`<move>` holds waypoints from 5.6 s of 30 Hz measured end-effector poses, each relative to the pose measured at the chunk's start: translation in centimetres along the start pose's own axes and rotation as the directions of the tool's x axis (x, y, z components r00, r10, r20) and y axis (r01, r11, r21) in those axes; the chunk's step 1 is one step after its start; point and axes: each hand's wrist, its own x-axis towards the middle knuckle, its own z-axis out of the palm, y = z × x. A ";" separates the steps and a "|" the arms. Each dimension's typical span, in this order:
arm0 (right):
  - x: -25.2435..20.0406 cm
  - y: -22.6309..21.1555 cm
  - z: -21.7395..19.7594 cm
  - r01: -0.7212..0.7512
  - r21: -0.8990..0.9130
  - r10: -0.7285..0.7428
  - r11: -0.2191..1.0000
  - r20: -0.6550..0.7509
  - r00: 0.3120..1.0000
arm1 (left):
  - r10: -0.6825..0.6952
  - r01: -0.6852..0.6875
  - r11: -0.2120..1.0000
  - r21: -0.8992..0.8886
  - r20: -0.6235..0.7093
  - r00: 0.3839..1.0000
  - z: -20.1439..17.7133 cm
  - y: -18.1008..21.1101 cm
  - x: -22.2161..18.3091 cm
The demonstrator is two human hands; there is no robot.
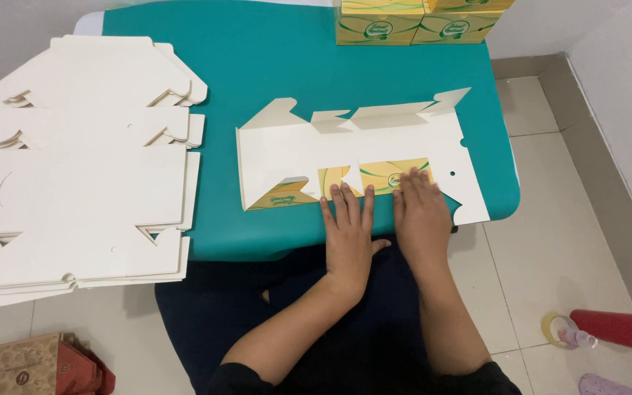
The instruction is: Assembling cardboard snack boxes by folding flat templates and tucking in the flaps.
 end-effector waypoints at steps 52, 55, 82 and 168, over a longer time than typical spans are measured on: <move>0.7 9.6 1.3 -0.298 0.271 0.347 0.915 -0.154 0.925 | 0.005 -0.008 0.999 -0.049 -0.072 0.997 0.3 -0.5 -0.2; 0.8 9.6 0.6 -0.320 0.065 0.322 0.945 -0.029 0.946 | 0.009 -0.014 0.998 -0.063 -0.074 0.997 0.4 -0.6 -0.3; 6.0 2.2 0.2 0.277 0.359 -0.263 0.891 -0.088 0.961 | -0.067 -0.015 0.795 -0.606 -0.113 0.991 -1.2 -9.8 1.8; 16.8 1.9 5.2 0.520 0.127 -0.466 0.844 -0.306 0.830 | -0.109 -0.195 0.888 -0.416 -0.602 0.791 -3.3 -12.7 14.8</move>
